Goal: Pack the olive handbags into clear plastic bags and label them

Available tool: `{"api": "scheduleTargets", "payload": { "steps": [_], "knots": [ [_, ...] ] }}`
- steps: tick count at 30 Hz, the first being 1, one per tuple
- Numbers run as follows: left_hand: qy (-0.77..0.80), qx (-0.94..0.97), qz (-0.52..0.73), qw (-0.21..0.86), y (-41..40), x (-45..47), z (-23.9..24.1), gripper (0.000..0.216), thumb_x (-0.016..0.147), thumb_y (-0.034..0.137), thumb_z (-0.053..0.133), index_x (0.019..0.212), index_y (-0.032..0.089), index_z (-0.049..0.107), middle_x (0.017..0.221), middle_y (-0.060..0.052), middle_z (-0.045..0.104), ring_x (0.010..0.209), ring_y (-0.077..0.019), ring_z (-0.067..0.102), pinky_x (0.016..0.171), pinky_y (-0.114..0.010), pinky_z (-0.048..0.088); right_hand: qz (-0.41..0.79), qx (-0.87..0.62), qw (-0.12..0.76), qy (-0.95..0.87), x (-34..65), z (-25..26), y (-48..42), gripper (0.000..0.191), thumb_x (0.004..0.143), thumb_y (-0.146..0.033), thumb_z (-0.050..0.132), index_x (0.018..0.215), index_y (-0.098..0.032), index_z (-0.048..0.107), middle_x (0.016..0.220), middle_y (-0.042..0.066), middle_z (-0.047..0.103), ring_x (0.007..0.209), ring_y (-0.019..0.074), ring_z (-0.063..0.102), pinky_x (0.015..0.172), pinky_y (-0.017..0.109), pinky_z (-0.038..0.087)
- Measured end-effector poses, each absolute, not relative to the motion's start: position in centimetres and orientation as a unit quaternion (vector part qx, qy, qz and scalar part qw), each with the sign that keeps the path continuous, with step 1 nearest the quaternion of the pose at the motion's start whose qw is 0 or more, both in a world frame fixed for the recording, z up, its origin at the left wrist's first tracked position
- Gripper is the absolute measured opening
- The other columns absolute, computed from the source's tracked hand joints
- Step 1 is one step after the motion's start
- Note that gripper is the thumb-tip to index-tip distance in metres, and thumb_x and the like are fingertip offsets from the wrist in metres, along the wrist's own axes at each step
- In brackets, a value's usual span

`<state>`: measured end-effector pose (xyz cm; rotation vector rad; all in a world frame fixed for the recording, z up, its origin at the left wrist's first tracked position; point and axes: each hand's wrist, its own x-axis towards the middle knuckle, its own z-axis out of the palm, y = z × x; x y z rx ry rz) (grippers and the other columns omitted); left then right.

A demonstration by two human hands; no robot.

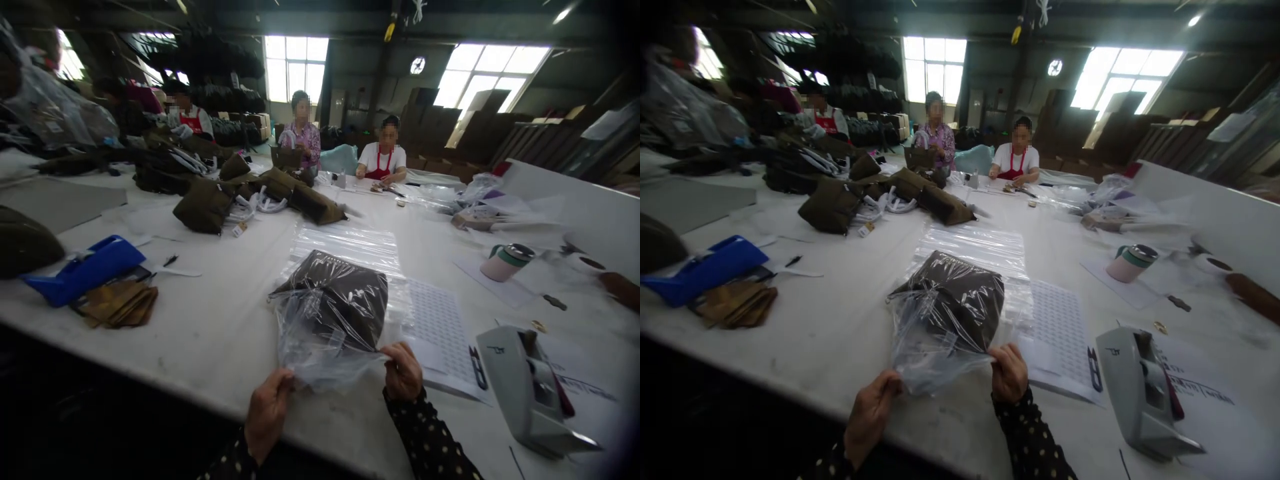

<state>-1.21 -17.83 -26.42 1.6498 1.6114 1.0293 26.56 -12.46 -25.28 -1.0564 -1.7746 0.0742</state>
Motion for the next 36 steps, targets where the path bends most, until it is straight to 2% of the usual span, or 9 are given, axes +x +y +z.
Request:
{"api": "scheduleTargets", "payload": {
  "steps": [7,11,15,18,20,23,26,30,36],
  "knots": [
    [0.689,0.576,0.278,0.342,-19.1,-6.6,-24.4,0.031,0.085,0.044,0.041,0.085,0.018,0.057,0.052,0.003,0.057,0.048,-0.0149,0.054,0.048,-0.025,0.045,0.172,-0.646,0.304,-0.679,22.3,-25.3,-16.7,0.038,0.087,-0.044,0.035,0.058,-0.021,0.047,0.046,-0.002,0.046,0.042,0.0121,0.046,0.048,0.025,0.032],
    [0.599,0.683,0.406,0.101,-19.2,-5.1,-23.3,0.025,0.087,0.027,0.042,0.106,0.018,0.055,0.101,-0.007,0.064,0.096,-0.0197,0.060,0.084,-0.033,0.048,0.115,-0.696,0.265,-0.657,21.3,-26.1,-17.1,0.041,0.087,-0.049,0.031,0.060,-0.022,0.047,0.046,-0.001,0.049,0.045,0.0148,0.051,0.048,0.025,0.031],
    [0.435,0.854,0.284,0.019,-15.8,-0.8,-23.4,0.045,0.087,0.023,0.041,0.132,0.016,0.038,0.133,-0.009,0.046,0.128,-0.0251,0.033,0.105,-0.043,0.031,0.070,-0.697,0.253,-0.667,21.4,-26.4,-17.0,0.043,0.087,-0.050,0.034,0.060,-0.021,0.049,0.045,-0.002,0.049,0.043,0.0140,0.052,0.045,0.025,0.031],
    [0.463,0.851,0.248,-0.017,-12.3,1.0,-25.4,0.052,0.089,0.032,0.040,0.136,0.012,0.031,0.139,-0.010,0.038,0.131,-0.0283,0.026,0.105,-0.049,0.027,-0.031,-0.659,0.306,-0.687,21.8,-25.6,-17.2,0.031,0.086,-0.045,0.044,0.077,-0.019,0.059,0.053,-0.001,0.056,0.046,0.0131,0.054,0.046,0.024,0.036],
    [0.474,0.847,0.241,-0.011,-10.7,1.1,-26.8,0.054,0.089,0.035,0.039,0.138,0.013,0.028,0.141,-0.009,0.035,0.133,-0.0287,0.021,0.107,-0.051,0.022,-0.131,-0.568,0.347,-0.735,21.7,-24.7,-17.2,0.023,0.084,-0.037,0.051,0.098,-0.022,0.062,0.082,0.005,0.064,0.072,0.0183,0.062,0.063,0.027,0.046],
    [0.481,0.840,0.252,0.006,-10.0,0.8,-27.9,0.052,0.091,0.030,0.036,0.139,0.016,0.024,0.142,-0.007,0.034,0.135,-0.0268,0.017,0.108,-0.051,0.018,-0.184,-0.482,0.326,-0.792,20.7,-23.6,-16.3,0.029,0.082,-0.041,0.052,0.110,-0.036,0.059,0.124,0.005,0.051,0.115,0.0301,0.044,0.093,0.046,0.035],
    [0.499,0.827,0.258,0.013,-9.8,0.7,-28.2,0.050,0.090,0.020,0.032,0.139,0.017,0.023,0.141,-0.006,0.036,0.134,-0.0243,0.019,0.107,-0.051,0.021,-0.152,-0.520,0.280,-0.793,21.0,-23.5,-15.3,0.040,0.079,-0.053,0.050,0.115,-0.035,0.057,0.133,0.006,0.043,0.121,0.0349,0.036,0.096,0.053,0.030],
    [0.501,0.821,0.274,0.013,-9.4,1.0,-28.9,0.053,0.089,0.019,0.035,0.140,0.019,0.021,0.140,-0.006,0.038,0.133,-0.0244,0.022,0.106,-0.050,0.025,-0.082,-0.547,0.356,-0.753,28.5,-24.4,-16.1,0.039,0.081,-0.042,0.051,0.114,-0.022,0.056,0.129,0.013,0.045,0.117,0.0317,0.042,0.093,0.048,0.038],
    [0.472,0.820,0.324,0.002,-8.3,0.7,-30.6,0.058,0.088,0.025,0.037,0.141,0.023,0.016,0.141,-0.008,0.036,0.132,-0.0270,0.026,0.105,-0.051,0.023,0.039,-0.761,0.583,-0.283,48.2,-24.7,-20.4,0.056,0.062,-0.049,0.063,0.104,-0.015,0.051,0.082,0.004,0.058,0.063,0.0142,0.053,0.060,0.030,0.048]
  ]
}}
